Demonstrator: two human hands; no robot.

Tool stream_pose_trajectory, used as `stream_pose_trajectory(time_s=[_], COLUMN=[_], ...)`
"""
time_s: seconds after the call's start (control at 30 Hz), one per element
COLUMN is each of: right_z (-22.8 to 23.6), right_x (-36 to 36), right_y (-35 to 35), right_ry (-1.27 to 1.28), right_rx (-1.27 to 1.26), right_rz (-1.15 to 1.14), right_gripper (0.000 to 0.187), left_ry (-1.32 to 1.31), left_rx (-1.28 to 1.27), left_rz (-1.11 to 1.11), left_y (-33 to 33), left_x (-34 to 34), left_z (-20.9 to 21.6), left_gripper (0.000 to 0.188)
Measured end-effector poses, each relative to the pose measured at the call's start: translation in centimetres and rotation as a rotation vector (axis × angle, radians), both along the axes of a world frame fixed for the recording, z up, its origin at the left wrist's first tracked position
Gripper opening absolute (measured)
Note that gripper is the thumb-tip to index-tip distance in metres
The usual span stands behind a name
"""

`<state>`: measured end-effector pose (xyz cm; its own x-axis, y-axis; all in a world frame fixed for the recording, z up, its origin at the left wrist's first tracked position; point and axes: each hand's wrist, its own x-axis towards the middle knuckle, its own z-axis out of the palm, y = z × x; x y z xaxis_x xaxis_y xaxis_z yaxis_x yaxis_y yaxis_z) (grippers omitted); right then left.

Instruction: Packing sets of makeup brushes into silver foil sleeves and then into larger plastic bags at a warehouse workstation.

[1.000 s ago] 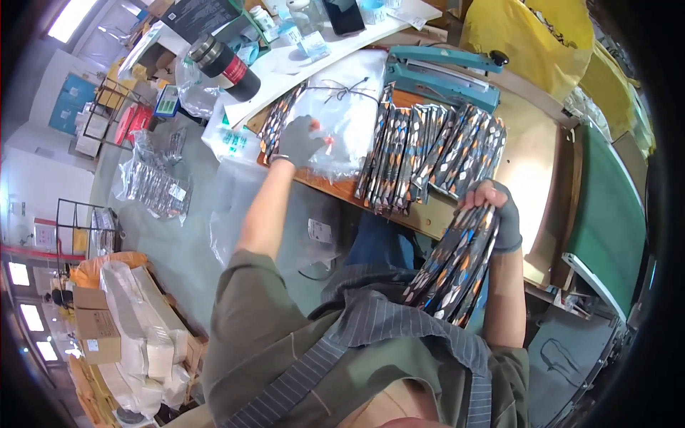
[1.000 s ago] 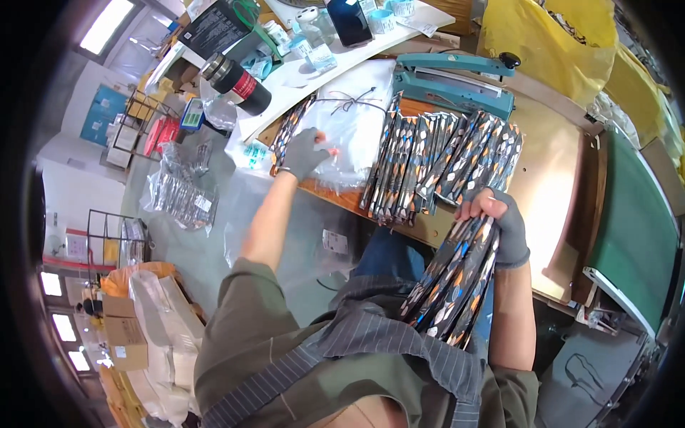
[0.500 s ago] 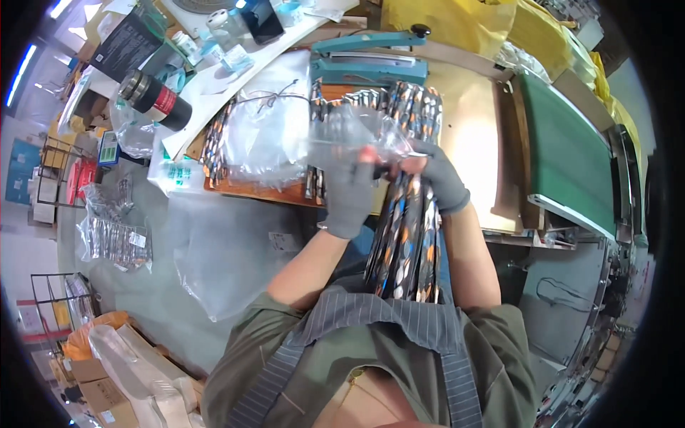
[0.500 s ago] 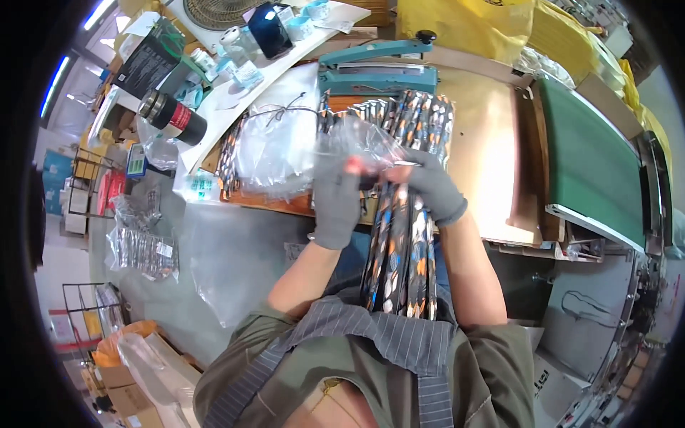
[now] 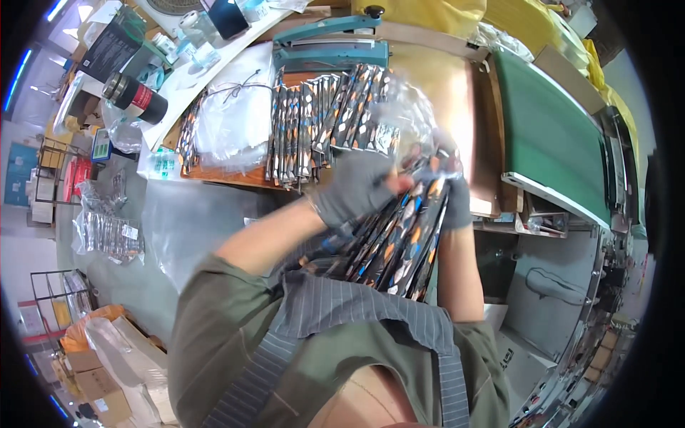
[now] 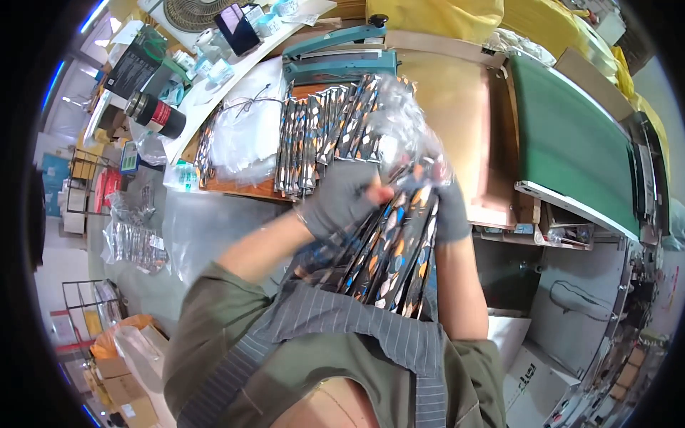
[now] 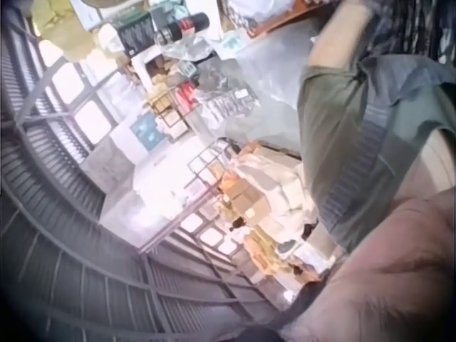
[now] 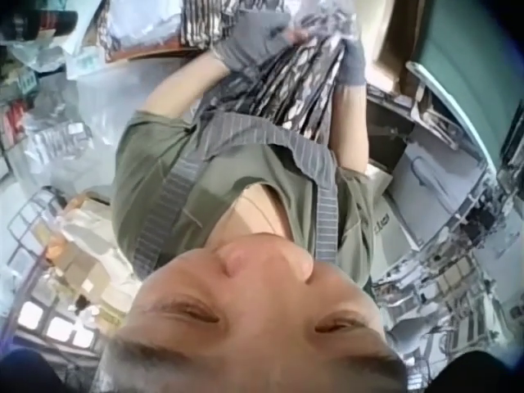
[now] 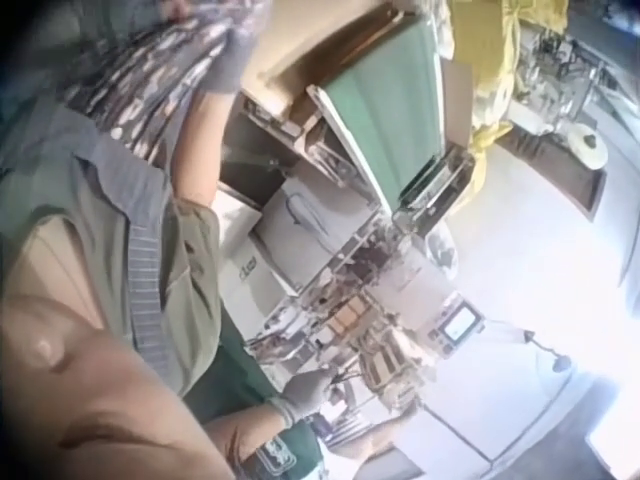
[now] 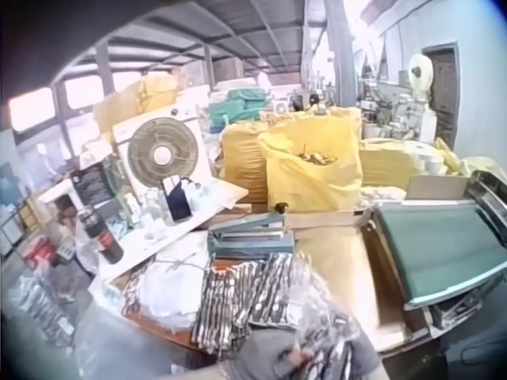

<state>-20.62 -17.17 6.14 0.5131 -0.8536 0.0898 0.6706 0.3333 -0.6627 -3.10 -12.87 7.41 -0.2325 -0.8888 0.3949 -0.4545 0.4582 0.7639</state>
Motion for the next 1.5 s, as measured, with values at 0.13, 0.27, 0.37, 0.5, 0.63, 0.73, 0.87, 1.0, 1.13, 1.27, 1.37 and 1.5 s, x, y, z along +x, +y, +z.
stream_pose_trajectory(time_s=[0.13, 0.27, 0.37, 0.5, 0.63, 0.73, 0.87, 1.0, 1.13, 1.27, 1.37, 1.5], right_z=[-6.3, -10.1, -3.7, 4.7, 10.3, 12.5, 10.5, 11.5, 11.0, 15.8, 19.0, 15.5], right_x=[-4.2, -8.2, -9.3, -5.8, -5.5, -9.2, -10.8, -12.5, -13.9, -14.3, -8.7, -4.0], right_y=[8.7, 13.8, 6.5, -0.9, -4.5, -7.3, -9.3, -9.1, -8.8, -7.4, -5.1, -8.1], right_ry=[0.377, 0.697, 1.570, 1.419, 1.452, 1.670, 1.413, 1.428, 1.305, 1.213, 1.194, 1.302], right_rx=[0.026, 0.222, -0.490, -0.853, -1.104, -1.009, -0.814, -0.570, -0.222, -0.616, -1.387, -1.385], right_rz=[0.062, -0.049, -0.314, -0.909, -1.017, -0.739, -0.839, -0.596, -0.183, -0.504, -0.917, -0.247], right_gripper=[0.075, 0.057, 0.034, 0.012, 0.005, 0.006, 0.006, 0.005, 0.009, 0.024, 0.038, 0.043], left_ry=[0.224, 0.070, 0.071, 0.080, -0.382, -0.454, -0.321, -0.196, -0.190, -0.082, 0.011, -0.015], left_rx=[-0.049, -0.036, 0.153, -0.103, -0.134, 0.287, -0.274, 0.430, 0.318, 0.323, 0.356, 0.294], left_rz=[0.111, -0.147, -0.047, 0.099, 0.127, -0.038, 0.189, -0.122, -0.176, -0.216, -0.300, -0.320], left_y=[5.9, 9.5, 3.6, -5.4, -13.4, -13.2, -14.8, -12.8, -12.9, -11.3, -9.2, -9.4], left_x=[-3.4, -3.0, -4.9, -6.2, -0.6, -1.0, -2.0, -3.6, -2.8, -3.0, -1.7, 1.8], left_z=[-4.2, -5.4, -0.2, 5.2, 7.9, 9.6, 8.4, 12.1, 12.0, 13.3, 17.5, 18.9], left_gripper=[0.036, 0.033, 0.025, 0.017, 0.019, 0.018, 0.025, 0.028, 0.031, 0.027, 0.022, 0.031])
